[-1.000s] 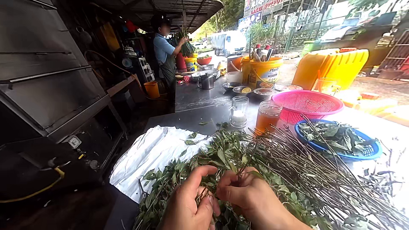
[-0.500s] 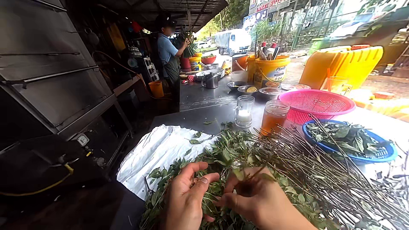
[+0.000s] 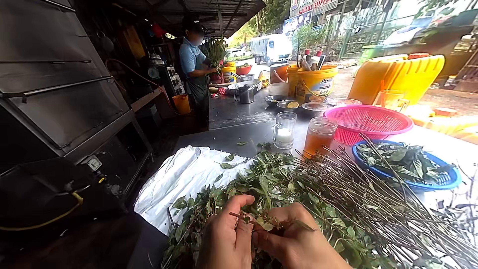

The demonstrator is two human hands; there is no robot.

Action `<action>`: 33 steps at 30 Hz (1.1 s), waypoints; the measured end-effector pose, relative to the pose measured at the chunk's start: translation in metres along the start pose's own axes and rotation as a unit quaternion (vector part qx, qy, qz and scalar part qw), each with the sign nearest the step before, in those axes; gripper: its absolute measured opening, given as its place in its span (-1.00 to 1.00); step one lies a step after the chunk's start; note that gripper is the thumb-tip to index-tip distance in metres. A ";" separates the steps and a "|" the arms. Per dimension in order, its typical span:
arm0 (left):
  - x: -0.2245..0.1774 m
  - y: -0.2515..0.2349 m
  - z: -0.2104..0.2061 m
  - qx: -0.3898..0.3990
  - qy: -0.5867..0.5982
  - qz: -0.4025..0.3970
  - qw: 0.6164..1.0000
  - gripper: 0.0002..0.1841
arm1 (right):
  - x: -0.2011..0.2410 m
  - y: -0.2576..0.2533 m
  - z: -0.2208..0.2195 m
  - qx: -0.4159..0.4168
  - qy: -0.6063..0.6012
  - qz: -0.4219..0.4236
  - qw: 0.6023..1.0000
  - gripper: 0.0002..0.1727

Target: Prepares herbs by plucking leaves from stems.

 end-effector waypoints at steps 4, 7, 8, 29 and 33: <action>-0.006 0.003 -0.003 0.002 -0.082 -0.061 0.995 -0.67 | 0.002 0.000 0.001 0.010 0.057 0.051 0.997 -0.75; -0.005 0.005 -0.008 0.003 -0.125 -0.063 0.990 -0.65 | -0.002 -0.001 -0.003 0.042 0.049 0.028 0.998 -0.78; -0.008 0.005 -0.008 0.008 -0.144 -0.075 0.987 -0.67 | -0.004 -0.001 -0.004 0.056 0.018 -0.010 0.998 -0.79; 0.048 -0.006 -0.001 -0.038 0.377 0.319 0.869 -0.57 | -0.040 -0.013 0.078 -0.187 -0.244 -0.296 0.904 -0.82; -0.023 -0.053 -0.027 0.071 0.311 0.181 0.930 -0.70 | -0.058 -0.013 0.067 -0.165 -0.325 -0.366 0.856 -0.63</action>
Point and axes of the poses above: each hand's wrist, its own y-axis away from the middle knuckle, its own z-axis out of the back of the hand, x = y × z, the point moved 9 cm from there along -y, towards the middle knuckle, and after that the axes turned 7 degrees about -x, right-handed, at the moved point
